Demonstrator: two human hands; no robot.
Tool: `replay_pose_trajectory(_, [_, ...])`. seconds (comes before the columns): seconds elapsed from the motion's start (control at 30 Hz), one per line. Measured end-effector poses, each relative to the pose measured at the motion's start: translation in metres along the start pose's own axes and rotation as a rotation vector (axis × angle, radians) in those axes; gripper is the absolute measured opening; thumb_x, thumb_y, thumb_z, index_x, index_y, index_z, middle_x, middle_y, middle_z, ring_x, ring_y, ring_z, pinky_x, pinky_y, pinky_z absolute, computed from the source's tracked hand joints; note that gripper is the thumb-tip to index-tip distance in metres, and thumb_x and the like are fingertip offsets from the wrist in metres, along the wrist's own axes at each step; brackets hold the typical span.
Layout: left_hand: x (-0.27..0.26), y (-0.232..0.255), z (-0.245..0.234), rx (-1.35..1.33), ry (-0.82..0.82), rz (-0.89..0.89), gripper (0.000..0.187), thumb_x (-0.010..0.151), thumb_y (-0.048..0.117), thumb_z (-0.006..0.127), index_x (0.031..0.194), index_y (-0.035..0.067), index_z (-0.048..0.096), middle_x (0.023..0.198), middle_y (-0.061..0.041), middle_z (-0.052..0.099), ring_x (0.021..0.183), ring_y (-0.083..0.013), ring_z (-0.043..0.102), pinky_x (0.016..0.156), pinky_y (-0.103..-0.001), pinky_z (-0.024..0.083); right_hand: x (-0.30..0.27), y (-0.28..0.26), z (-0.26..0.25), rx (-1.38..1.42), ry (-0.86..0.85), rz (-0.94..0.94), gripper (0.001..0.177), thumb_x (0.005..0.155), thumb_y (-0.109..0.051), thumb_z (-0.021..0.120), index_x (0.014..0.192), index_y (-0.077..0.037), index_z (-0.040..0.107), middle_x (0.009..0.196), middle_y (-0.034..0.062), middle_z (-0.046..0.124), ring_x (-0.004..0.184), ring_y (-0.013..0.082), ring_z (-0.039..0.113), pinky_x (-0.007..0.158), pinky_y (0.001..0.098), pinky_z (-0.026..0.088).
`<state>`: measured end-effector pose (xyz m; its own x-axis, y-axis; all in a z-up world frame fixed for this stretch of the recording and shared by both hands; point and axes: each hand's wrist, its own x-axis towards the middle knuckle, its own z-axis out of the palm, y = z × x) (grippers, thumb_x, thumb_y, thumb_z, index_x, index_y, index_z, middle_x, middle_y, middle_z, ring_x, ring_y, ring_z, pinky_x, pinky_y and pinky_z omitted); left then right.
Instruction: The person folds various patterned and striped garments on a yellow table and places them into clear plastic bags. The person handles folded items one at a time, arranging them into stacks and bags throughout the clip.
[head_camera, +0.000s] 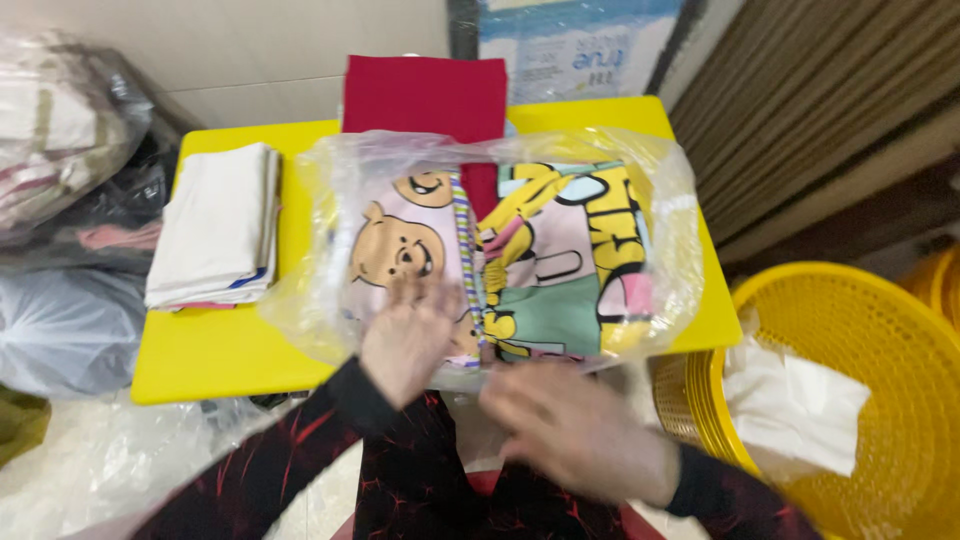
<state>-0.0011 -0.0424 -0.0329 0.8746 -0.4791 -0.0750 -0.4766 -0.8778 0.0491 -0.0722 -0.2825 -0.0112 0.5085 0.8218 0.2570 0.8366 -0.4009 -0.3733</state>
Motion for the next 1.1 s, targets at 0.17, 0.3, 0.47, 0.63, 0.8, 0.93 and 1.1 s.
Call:
replay_pose_trajectory(0.17, [-0.089, -0.041, 0.043, -0.423, 0.939, 0.098, 0.031, 0.091, 0.009, 0.070, 0.122, 0.006, 0.068, 0.126, -0.014, 0.067, 0.119, -0.0311, 0.066, 0.102, -0.040, 0.055, 0.027, -0.023, 0.058, 0.765, -0.180, -0.314, 0.038, 0.106, -0.015, 0.069, 0.140, -0.002, 0.061, 0.141, 0.0152, 0.066, 0.130, 0.0326, 0.067, 0.109, 0.0417, 0.055])
replay_pose_trajectory(0.3, [-0.129, -0.142, 0.098, -0.309, 0.966, -0.415, 0.033, 0.091, 0.001, 0.068, 0.125, 0.002, 0.067, 0.133, -0.021, 0.060, 0.121, -0.0398, 0.060, 0.102, -0.047, 0.051, 0.066, -0.044, 0.113, 1.030, -0.295, -0.033, 0.029, 0.100, -0.013, 0.072, 0.125, 0.000, 0.066, 0.118, 0.0130, 0.072, 0.105, 0.0233, 0.073, 0.093, 0.0320, 0.058])
replay_pose_trajectory(0.47, [-0.135, -0.251, 0.159, -0.009, 0.632, -0.481, 0.072, 0.063, 0.009, 0.070, 0.135, 0.006, 0.063, 0.148, -0.026, 0.047, 0.139, -0.0462, 0.038, 0.105, -0.062, 0.036, 0.100, -0.057, 0.155, 1.079, -0.219, 0.168, 0.019, 0.098, -0.009, 0.071, 0.113, 0.002, 0.071, 0.105, 0.0101, 0.077, 0.096, 0.0162, 0.073, 0.086, 0.0289, 0.057])
replay_pose_trajectory(0.63, [-0.119, -0.302, 0.199, 0.359, 0.403, -0.321, 0.033, 0.085, 0.020, 0.064, 0.118, 0.015, 0.064, 0.150, -0.011, 0.048, 0.149, -0.0350, 0.037, 0.115, -0.070, 0.029, 0.105, -0.064, 0.183, 1.156, -0.230, 0.363, 0.019, 0.096, -0.008, 0.068, 0.112, 0.002, 0.069, 0.099, 0.0045, 0.075, 0.090, 0.0097, 0.071, 0.084, 0.0253, 0.056])
replay_pose_trajectory(0.8, [-0.100, -0.320, 0.205, 0.367, 0.440, -0.149, 0.017, 0.091, 0.020, 0.059, 0.103, 0.010, 0.063, 0.148, -0.011, 0.051, 0.142, -0.0370, 0.043, 0.107, -0.066, 0.040, 0.107, -0.060, 0.207, 1.157, -0.231, 0.463, 0.017, 0.096, -0.006, 0.068, 0.110, 0.003, 0.070, 0.096, 0.0045, 0.074, 0.088, 0.0088, 0.069, 0.081, 0.0245, 0.055])
replay_pose_trajectory(0.93, [-0.099, -0.318, 0.199, 0.311, 0.439, -0.163, 0.022, 0.091, 0.017, 0.058, 0.109, 0.006, 0.062, 0.145, -0.011, 0.053, 0.140, -0.0360, 0.048, 0.106, -0.056, 0.046, 0.113, -0.051, 0.220, 1.175, -0.226, 0.525, 0.018, 0.097, -0.006, 0.065, 0.111, 0.003, 0.069, 0.097, 0.0037, 0.074, 0.087, 0.0087, 0.071, 0.081, 0.0242, 0.057])
replay_pose_trajectory(1.1, [-0.132, -0.271, 0.191, 0.113, 0.492, -0.185, 0.027, 0.088, 0.018, 0.059, 0.111, 0.003, 0.062, 0.142, -0.013, 0.055, 0.138, -0.0375, 0.048, 0.105, -0.055, 0.046, 0.125, -0.043, 0.241, 1.233, -0.096, 0.571, 0.016, 0.099, -0.005, 0.064, 0.111, 0.003, 0.069, 0.101, 0.0055, 0.073, 0.088, 0.0102, 0.069, 0.083, 0.0257, 0.056])
